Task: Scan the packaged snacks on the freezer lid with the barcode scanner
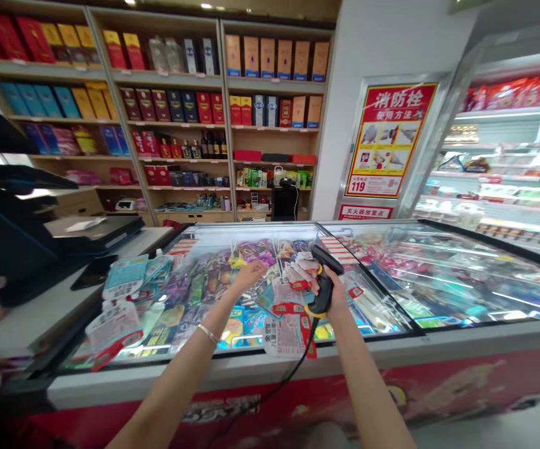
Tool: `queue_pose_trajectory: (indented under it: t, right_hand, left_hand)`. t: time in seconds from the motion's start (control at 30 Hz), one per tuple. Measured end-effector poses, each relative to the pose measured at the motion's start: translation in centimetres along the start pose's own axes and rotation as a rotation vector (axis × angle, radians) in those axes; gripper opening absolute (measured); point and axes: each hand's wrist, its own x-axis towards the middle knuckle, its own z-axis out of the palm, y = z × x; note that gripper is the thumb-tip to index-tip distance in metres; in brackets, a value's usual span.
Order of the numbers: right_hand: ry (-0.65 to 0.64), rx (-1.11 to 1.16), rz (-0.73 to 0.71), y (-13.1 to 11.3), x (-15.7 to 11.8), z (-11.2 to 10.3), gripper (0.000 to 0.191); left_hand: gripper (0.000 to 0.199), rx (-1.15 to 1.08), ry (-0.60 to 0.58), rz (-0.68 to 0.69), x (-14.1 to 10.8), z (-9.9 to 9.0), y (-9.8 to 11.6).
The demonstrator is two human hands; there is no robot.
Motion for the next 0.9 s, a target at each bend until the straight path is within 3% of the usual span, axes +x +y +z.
queue_pose_trajectory:
  t: [0.17, 0.37, 0.43, 0.53, 0.63, 0.8, 0.9]
  right_hand:
    - [0.097, 0.001, -0.008, 0.8, -1.1, -5.0, 0.019]
    - [0.174, 0.050, -0.004, 1.8, -1.3, -6.8, 0.023]
    - [0.172, 0.048, 0.002, 1.8, -1.2, -6.7, 0.023]
    - [0.140, 0.027, 0.011, 1.7, -1.3, -6.6, 0.023]
    - [0.074, -0.009, -0.002, 1.4, -1.7, -6.4, 0.023]
    - [-0.088, -0.087, 0.127, 0.9, -1.8, -5.1, 0.027]
    - [-0.213, -0.166, 0.223, 1.0, -1.6, -4.0, 0.029]
  left_hand:
    - [0.035, 0.305, -0.074, -0.080, 0.1, 4.2, 0.4]
    - [0.085, 0.303, -0.098, -0.155, -0.5, 5.4, 0.1]
    - [0.084, 0.258, -0.106, -0.162, -0.6, 5.7, 0.0]
    - [0.063, 0.207, -0.128, -0.160, -0.4, 6.0, -0.3]
    - [0.033, 0.163, -0.108, -0.108, 0.2, 5.6, -0.6]
    - [0.033, -0.063, 0.195, 0.050, 1.7, 2.2, -2.1]
    - [0.033, -0.281, 0.363, 0.067, 2.4, 0.2, -3.3]
